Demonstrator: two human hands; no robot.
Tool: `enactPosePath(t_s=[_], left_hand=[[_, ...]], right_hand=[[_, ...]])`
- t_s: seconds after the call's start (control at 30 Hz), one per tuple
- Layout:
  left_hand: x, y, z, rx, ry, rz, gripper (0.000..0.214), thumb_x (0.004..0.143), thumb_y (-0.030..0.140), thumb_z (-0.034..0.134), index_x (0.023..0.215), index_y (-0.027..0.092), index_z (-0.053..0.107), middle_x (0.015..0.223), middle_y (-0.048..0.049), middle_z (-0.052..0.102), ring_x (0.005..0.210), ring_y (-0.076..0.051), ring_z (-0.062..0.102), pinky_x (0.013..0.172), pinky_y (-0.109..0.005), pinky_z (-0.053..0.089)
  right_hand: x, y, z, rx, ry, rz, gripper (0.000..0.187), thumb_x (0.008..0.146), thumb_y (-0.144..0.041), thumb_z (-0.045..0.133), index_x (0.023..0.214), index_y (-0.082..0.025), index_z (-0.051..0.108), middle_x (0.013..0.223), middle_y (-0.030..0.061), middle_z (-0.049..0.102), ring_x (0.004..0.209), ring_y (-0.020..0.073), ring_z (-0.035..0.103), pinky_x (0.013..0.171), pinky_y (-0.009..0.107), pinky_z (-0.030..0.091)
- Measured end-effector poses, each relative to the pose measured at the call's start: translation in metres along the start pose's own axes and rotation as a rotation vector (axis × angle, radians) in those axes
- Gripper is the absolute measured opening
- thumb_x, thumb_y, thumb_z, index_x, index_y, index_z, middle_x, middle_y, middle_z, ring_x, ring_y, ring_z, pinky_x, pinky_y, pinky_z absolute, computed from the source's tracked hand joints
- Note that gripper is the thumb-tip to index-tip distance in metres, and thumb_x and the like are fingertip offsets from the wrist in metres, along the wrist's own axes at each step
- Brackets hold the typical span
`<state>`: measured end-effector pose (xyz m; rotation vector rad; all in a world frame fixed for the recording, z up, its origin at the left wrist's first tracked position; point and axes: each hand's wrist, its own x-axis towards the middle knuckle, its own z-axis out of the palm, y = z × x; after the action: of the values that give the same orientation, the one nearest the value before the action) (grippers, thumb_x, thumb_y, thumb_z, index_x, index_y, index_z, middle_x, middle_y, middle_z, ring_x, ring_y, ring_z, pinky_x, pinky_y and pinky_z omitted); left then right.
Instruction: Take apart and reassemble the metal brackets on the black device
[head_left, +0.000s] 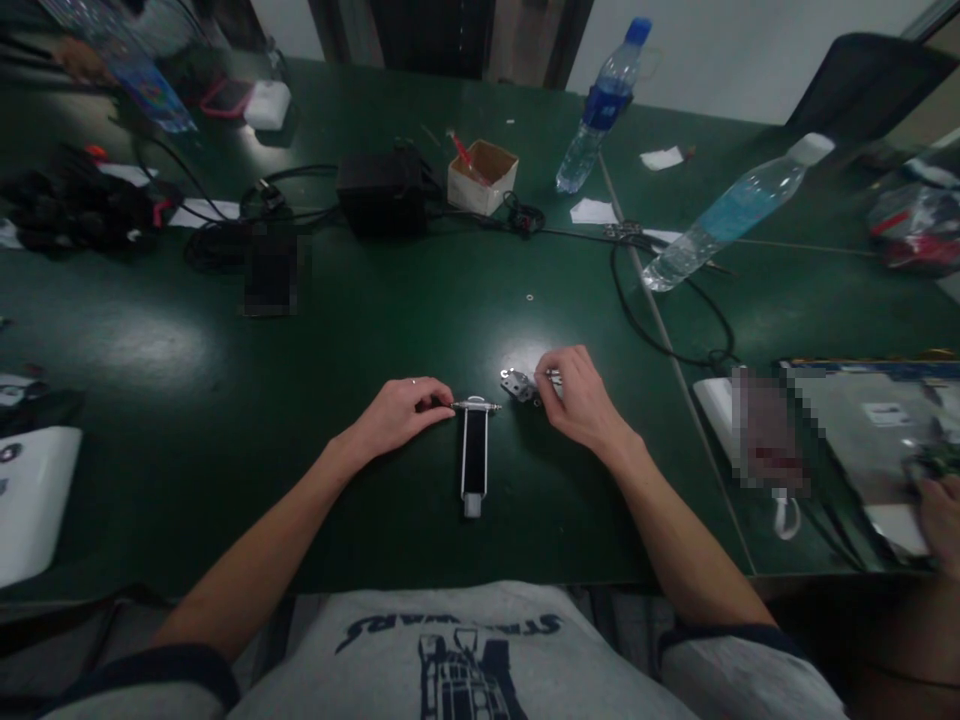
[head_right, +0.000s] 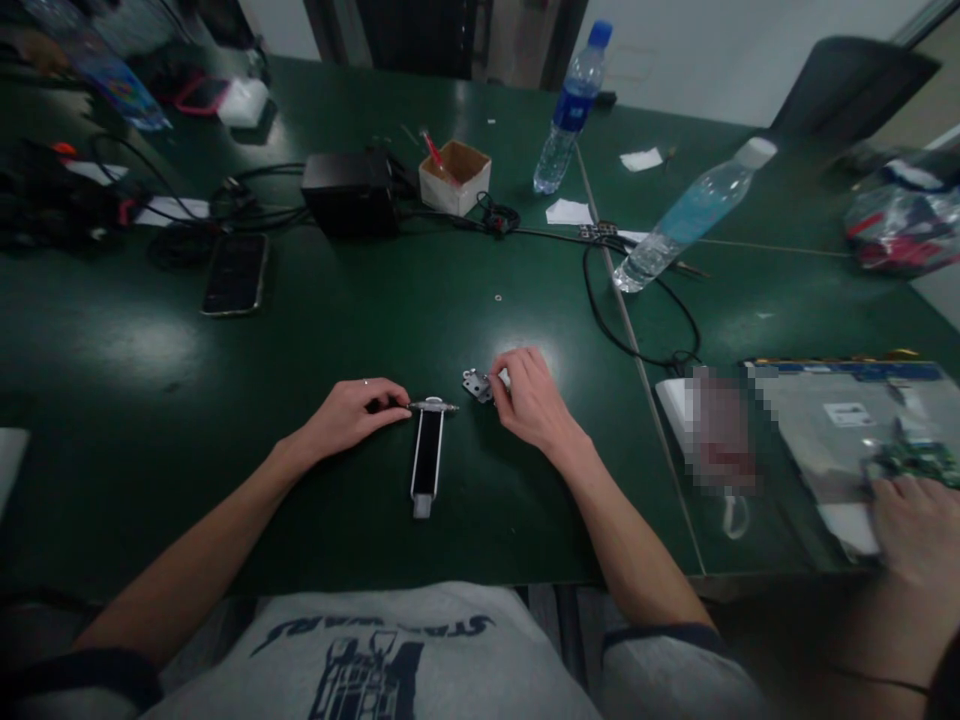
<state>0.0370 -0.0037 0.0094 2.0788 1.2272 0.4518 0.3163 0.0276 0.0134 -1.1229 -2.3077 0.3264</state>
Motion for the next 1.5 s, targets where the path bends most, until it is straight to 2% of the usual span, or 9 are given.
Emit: enactPosePath(t_s=[0.07, 0.17, 0.3, 0.57, 0.93, 1.27, 1.5], left_hand=[[0.000, 0.000, 0.000, 0.001, -0.001, 0.002, 0.021, 0.090, 0.033, 0.054, 0.101, 0.017, 0.065, 0.095, -0.0028, 0.067, 0.077, -0.013, 0.059, 0.068, -0.025, 0.048], [0.000, -0.001, 0.001, 0.006, 0.010, 0.012, 0.023, 0.091, 0.033, 0.054, 0.103, 0.017, 0.065, 0.098, -0.0031, 0.067, 0.081, -0.014, 0.060, 0.070, -0.026, 0.049], [0.001, 0.000, 0.001, 0.023, 0.013, 0.012, 0.022, 0.091, 0.033, 0.052, 0.101, 0.018, 0.065, 0.097, -0.0036, 0.068, 0.080, -0.014, 0.061, 0.072, -0.027, 0.050], [0.001, 0.001, 0.002, 0.038, 0.014, 0.030, 0.021, 0.091, 0.029, 0.053, 0.103, 0.018, 0.066, 0.102, -0.0034, 0.069, 0.086, -0.015, 0.063, 0.077, -0.028, 0.051], [0.001, 0.003, -0.001, 0.044, 0.008, 0.032, 0.020, 0.091, 0.029, 0.053, 0.102, 0.019, 0.066, 0.097, -0.0028, 0.070, 0.077, -0.014, 0.063, 0.075, -0.028, 0.051], [0.001, 0.001, 0.001, 0.084, 0.028, 0.023, 0.023, 0.093, 0.029, 0.049, 0.106, 0.020, 0.066, 0.105, -0.0042, 0.069, 0.096, -0.018, 0.062, 0.087, -0.035, 0.050], [0.002, 0.001, 0.003, 0.073, 0.047, 0.012, 0.024, 0.092, 0.032, 0.050, 0.104, 0.020, 0.068, 0.103, -0.0040, 0.070, 0.092, -0.018, 0.063, 0.086, -0.034, 0.050]], right_hand=[[-0.001, -0.008, 0.000, 0.082, -0.024, 0.007, 0.007, 0.090, -0.020, 0.041, 0.090, -0.019, 0.048, 0.083, 0.0081, 0.057, 0.077, 0.0201, 0.051, 0.070, 0.035, 0.042], [-0.004, -0.021, 0.005, 0.164, -0.153, 0.054, 0.006, 0.091, -0.020, 0.041, 0.092, -0.019, 0.046, 0.076, 0.0046, 0.056, 0.063, 0.0153, 0.049, 0.060, 0.030, 0.039], [-0.005, -0.031, 0.013, 0.212, -0.255, 0.063, 0.005, 0.090, -0.018, 0.040, 0.090, -0.019, 0.044, 0.074, 0.0034, 0.055, 0.061, 0.0139, 0.048, 0.057, 0.027, 0.037], [-0.006, -0.031, 0.021, 0.229, -0.260, 0.024, 0.006, 0.090, -0.018, 0.041, 0.089, -0.018, 0.046, 0.078, 0.0051, 0.056, 0.066, 0.0149, 0.050, 0.061, 0.028, 0.040], [-0.006, -0.029, 0.024, 0.218, -0.271, 0.028, 0.008, 0.093, -0.020, 0.042, 0.092, -0.018, 0.050, 0.085, 0.0067, 0.060, 0.073, 0.0168, 0.057, 0.067, 0.031, 0.046], [-0.005, -0.029, 0.022, 0.213, -0.285, 0.038, 0.009, 0.093, -0.019, 0.041, 0.092, -0.018, 0.050, 0.085, 0.0068, 0.060, 0.075, 0.0171, 0.057, 0.067, 0.031, 0.046], [-0.005, -0.028, 0.023, 0.211, -0.284, 0.028, 0.009, 0.092, -0.019, 0.041, 0.092, -0.018, 0.050, 0.086, 0.0070, 0.059, 0.076, 0.0171, 0.056, 0.068, 0.031, 0.046]])
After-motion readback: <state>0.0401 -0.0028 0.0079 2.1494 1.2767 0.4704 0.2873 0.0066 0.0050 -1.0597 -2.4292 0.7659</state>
